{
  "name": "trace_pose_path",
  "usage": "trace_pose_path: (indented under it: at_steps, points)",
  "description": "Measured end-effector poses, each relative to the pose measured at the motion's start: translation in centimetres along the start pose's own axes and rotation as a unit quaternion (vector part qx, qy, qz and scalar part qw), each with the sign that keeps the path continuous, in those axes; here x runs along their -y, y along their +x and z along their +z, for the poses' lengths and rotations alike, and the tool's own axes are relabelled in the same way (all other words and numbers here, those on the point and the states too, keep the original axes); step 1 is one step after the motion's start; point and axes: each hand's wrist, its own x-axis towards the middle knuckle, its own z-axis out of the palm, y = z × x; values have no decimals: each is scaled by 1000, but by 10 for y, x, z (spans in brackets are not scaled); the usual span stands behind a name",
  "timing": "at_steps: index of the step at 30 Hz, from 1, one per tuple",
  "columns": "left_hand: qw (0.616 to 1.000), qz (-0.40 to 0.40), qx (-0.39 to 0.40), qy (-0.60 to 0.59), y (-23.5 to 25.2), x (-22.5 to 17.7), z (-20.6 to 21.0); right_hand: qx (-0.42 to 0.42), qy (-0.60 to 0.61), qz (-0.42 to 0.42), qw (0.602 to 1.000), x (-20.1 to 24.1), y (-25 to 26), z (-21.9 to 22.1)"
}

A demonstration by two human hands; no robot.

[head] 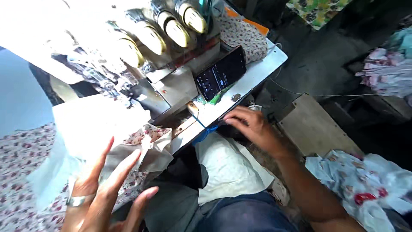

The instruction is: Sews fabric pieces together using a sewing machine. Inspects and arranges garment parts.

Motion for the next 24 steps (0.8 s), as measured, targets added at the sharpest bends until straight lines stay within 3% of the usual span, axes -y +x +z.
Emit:
trace_pose_path:
  at_steps: [4,8,19,24]
  points:
    - [993,-4,37,-114,-20,5,-3,-47,-151,92,983,-50,-18,-32]
    - [986,-4,67,-152,-28,1,5,-40,-223,126,966,-69,-20,-26]
    - [980,-9,74,-182,-23,-17,26,-48,-97,29,994,-36,7,-26]
    - [954,-4,107,-279,-18,-34,49,-67,11,-12,998,-2,17,-40]
